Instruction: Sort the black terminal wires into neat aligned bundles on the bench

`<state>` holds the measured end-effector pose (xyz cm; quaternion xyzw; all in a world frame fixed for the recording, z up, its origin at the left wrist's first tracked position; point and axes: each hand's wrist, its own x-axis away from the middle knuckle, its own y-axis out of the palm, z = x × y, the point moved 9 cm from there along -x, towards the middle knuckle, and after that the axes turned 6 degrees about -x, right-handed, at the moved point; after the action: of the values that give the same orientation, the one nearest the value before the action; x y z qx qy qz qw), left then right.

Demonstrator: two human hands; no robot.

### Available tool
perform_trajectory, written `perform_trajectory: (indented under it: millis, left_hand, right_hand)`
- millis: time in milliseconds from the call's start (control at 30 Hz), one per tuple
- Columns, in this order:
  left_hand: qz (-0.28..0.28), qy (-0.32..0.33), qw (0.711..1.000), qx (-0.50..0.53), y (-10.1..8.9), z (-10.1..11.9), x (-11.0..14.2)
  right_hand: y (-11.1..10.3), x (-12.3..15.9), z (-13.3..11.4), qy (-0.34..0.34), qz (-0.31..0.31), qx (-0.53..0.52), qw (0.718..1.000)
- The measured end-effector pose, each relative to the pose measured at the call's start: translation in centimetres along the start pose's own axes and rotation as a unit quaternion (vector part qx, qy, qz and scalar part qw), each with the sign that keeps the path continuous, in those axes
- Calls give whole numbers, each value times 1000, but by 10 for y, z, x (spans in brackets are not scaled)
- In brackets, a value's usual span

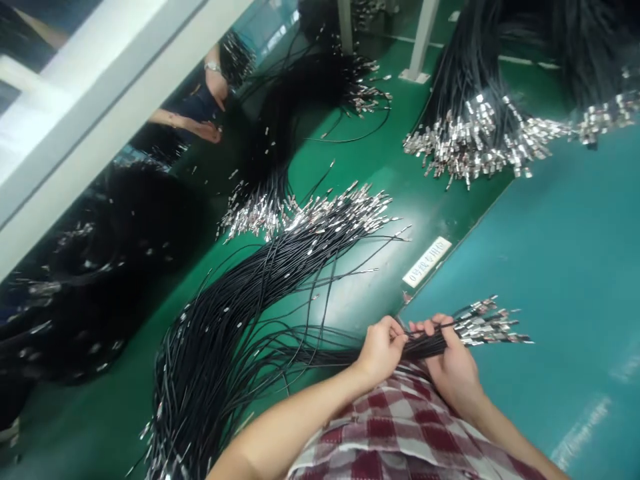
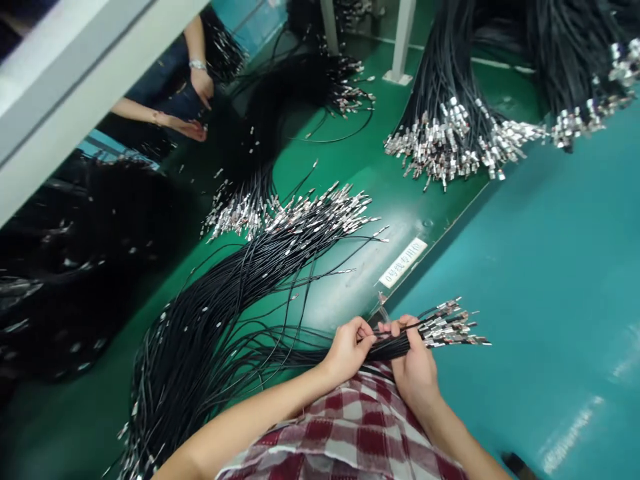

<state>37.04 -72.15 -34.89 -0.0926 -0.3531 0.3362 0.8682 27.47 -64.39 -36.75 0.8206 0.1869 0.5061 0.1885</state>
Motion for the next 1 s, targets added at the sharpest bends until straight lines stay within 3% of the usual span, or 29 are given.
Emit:
perform_trajectory:
  millis: [100,167,267,300,367,467,567,700,767,867,1000]
  left_hand:
    - [9,60,997,-43,-22,3,-10]
    - [69,74,992,-77,-62,-1,-26]
    - [245,36,958,-145,-146,-11,-56]
    - [276,14,949,-154,-166,-14,-67]
    - [270,-24,953,-133,-184,-20,-87]
    - [182,-35,980,-71,-173,-19,-98]
    - [63,-46,996,32,-147,-20,-81]
    - [-123,-140,975,117,-123,-22,-38]
    - [-195,-101,962,161,-119,0,-23]
    - [-192,-1,965,181,-123,34,-14]
    - [-174,64,981,51,-100,43,-10]
  right_hand:
    - [17,-4,-3,-5,15,-15,1000]
    - [30,-10,-3,-7,23,-25,999]
    - [49,-20,-4,-6,14,-34,999]
    - [53,-22,-3,-1,9,-34,999]
    - [57,-24,-1,11,1,-32,999]
    - [57,-24,0,20,-6,-35,999]
    - [58,-26,-1,15,-7,-22,1000]
    - [59,-30,1,20,-5,-5,1000]
    - [62,-32,1,28,-13,-3,1000]
    - [69,-32,1,33,-36,5,999]
    - [72,-30,-2,34,-32,11,999]
